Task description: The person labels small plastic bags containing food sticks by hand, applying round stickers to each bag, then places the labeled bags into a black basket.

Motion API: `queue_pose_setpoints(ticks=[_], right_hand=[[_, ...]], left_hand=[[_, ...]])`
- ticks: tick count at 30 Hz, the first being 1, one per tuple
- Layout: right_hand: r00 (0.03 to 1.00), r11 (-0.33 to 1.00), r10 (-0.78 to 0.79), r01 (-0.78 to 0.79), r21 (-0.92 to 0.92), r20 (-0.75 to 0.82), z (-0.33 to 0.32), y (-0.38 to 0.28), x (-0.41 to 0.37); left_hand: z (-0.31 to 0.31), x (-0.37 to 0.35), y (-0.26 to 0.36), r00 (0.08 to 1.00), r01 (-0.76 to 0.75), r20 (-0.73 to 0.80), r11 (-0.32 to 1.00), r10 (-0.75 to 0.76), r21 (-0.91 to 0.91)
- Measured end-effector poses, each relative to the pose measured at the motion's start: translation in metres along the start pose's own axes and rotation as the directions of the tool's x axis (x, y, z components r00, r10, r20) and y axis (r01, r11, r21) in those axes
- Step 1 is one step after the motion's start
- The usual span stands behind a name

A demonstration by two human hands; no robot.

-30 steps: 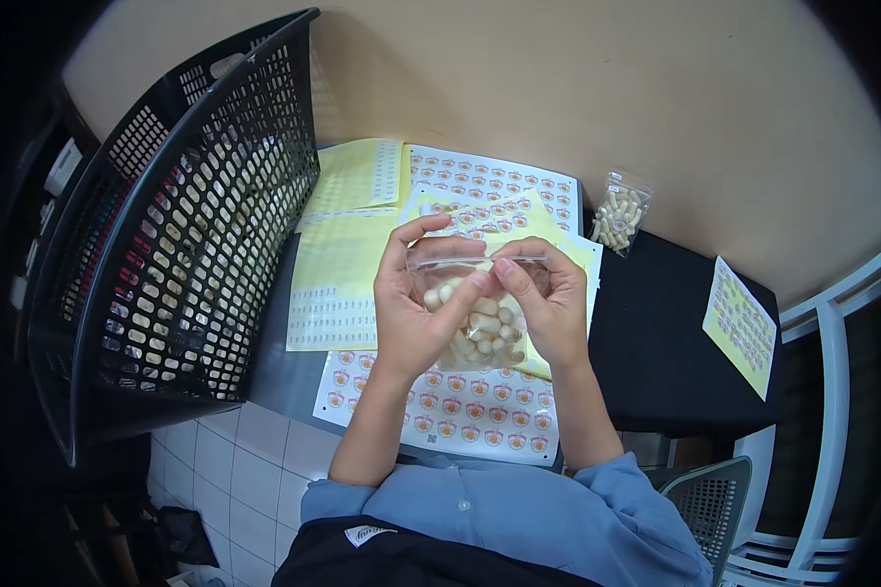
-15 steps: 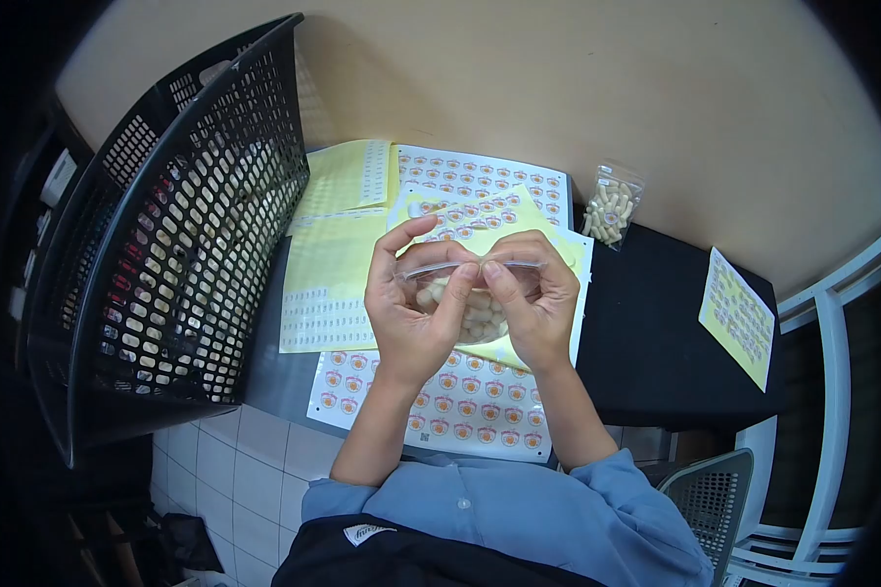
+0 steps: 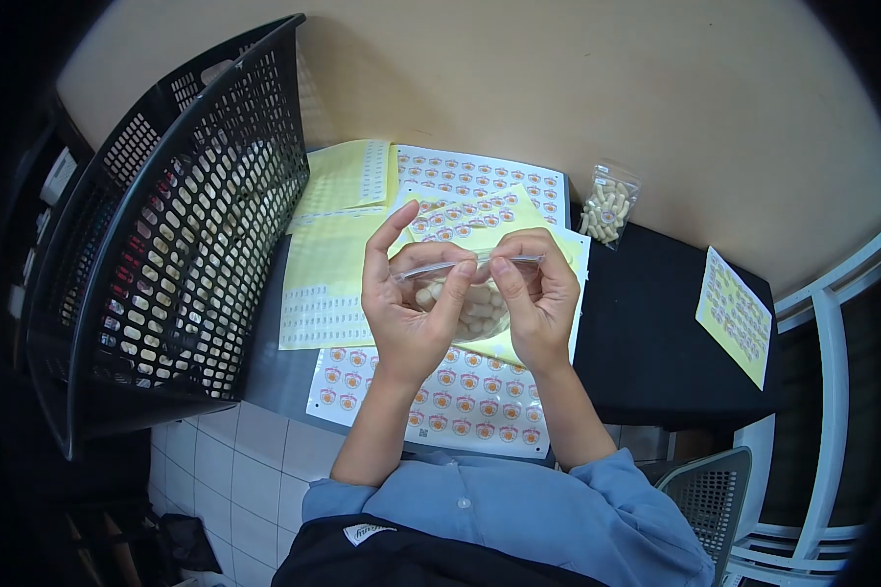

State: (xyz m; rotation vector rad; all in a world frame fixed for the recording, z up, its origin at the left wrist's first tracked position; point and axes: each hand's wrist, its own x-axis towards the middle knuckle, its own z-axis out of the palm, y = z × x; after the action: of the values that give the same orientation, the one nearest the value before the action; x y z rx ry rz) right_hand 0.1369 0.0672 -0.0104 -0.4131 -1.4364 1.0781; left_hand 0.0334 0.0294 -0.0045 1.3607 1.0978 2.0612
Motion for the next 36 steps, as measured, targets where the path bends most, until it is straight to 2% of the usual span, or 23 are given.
queue_pose_setpoints(ticks=[4,6,7,9,13,15,16,20,22,23,25,26,27,28,31,36], right_hand=[[1.0,1.0,-0.011,0.011,0.011,0.01,0.005,-0.002,0.0],[0.998,0.985,0.044,-0.036,0.172,-0.041,0.011,-0.006,0.001],[0.998,0.984,0.044,-0.037,0.174,-0.037,0.012,-0.005,0.002],[0.999,0.998,-0.027,0.029,0.059,-0.035,0.015,-0.001,0.002],[0.998,0.999,-0.027,0.029,0.041,-0.049,0.026,-0.002,0.005],[0.998,0.999,-0.001,0.004,0.048,-0.063,0.031,-0.003,0.003],[0.998,0.999,-0.002,0.005,0.049,-0.062,0.033,-0.004,0.005],[0.994,0.999,-0.011,0.016,0.043,-0.105,0.036,-0.003,0.009],[0.998,0.989,0.024,-0.014,0.146,-0.061,0.038,-0.001,0.007],[0.998,0.989,0.015,-0.006,0.147,-0.06,0.036,0.001,0.014],[0.988,0.98,-0.153,0.154,-0.129,0.016,0.032,-0.001,0.021],[0.974,0.896,-0.224,0.218,-0.388,0.029,0.03,-0.01,0.024],[0.955,0.744,-0.262,0.291,-0.601,0.139,0.034,-0.023,0.027],[0.93,0.537,-0.267,0.362,-0.762,0.253,0.036,-0.032,0.029],[0.904,0.49,-0.242,0.428,-0.76,0.353,0.043,-0.028,0.03],[0.907,0.509,-0.244,0.422,-0.75,0.344,0.051,-0.018,0.03]], left_hand=[[-0.003,0.001,0.004,1.0,0.016,-0.012,0.999,-0.017,-0.038],[-0.008,0.002,0.008,1.0,0.013,-0.026,1.0,-0.013,0.003],[-0.01,0.003,0.008,1.0,0.012,-0.029,1.0,-0.012,0.006],[-0.016,0.006,0.008,1.0,0.004,-0.027,1.0,-0.003,0.014],[-0.026,0.011,0.012,1.0,0.022,-0.02,0.999,-0.022,0.031],[-0.033,0.012,0.011,0.993,-0.102,-0.06,0.994,0.104,0.044],[-0.038,0.014,0.011,0.993,-0.103,-0.061,0.994,0.105,0.045],[-0.054,0.02,0.018,0.998,-0.054,-0.004,0.998,0.055,0.038],[-0.059,0.022,0.02,1.0,0.024,-0.003,0.998,-0.023,0.055],[-0.059,0.026,0.017,1.0,0.015,-0.002,0.998,-0.015,0.055],[-0.061,0.027,0.014,0.997,-0.072,-0.012,0.996,0.072,0.053],[-0.062,0.026,0.013,0.997,-0.071,-0.012,0.996,0.072,0.055],[-0.063,0.026,0.013,0.994,-0.113,0.004,0.988,0.113,0.104],[-0.063,0.026,0.012,0.988,-0.154,0.022,0.976,0.152,0.153],[-0.063,0.024,0.013,0.983,-0.181,0.033,0.962,0.178,0.205],[-0.069,0.021,0.008,0.978,-0.207,0.08,0.943,0.192,0.26]])
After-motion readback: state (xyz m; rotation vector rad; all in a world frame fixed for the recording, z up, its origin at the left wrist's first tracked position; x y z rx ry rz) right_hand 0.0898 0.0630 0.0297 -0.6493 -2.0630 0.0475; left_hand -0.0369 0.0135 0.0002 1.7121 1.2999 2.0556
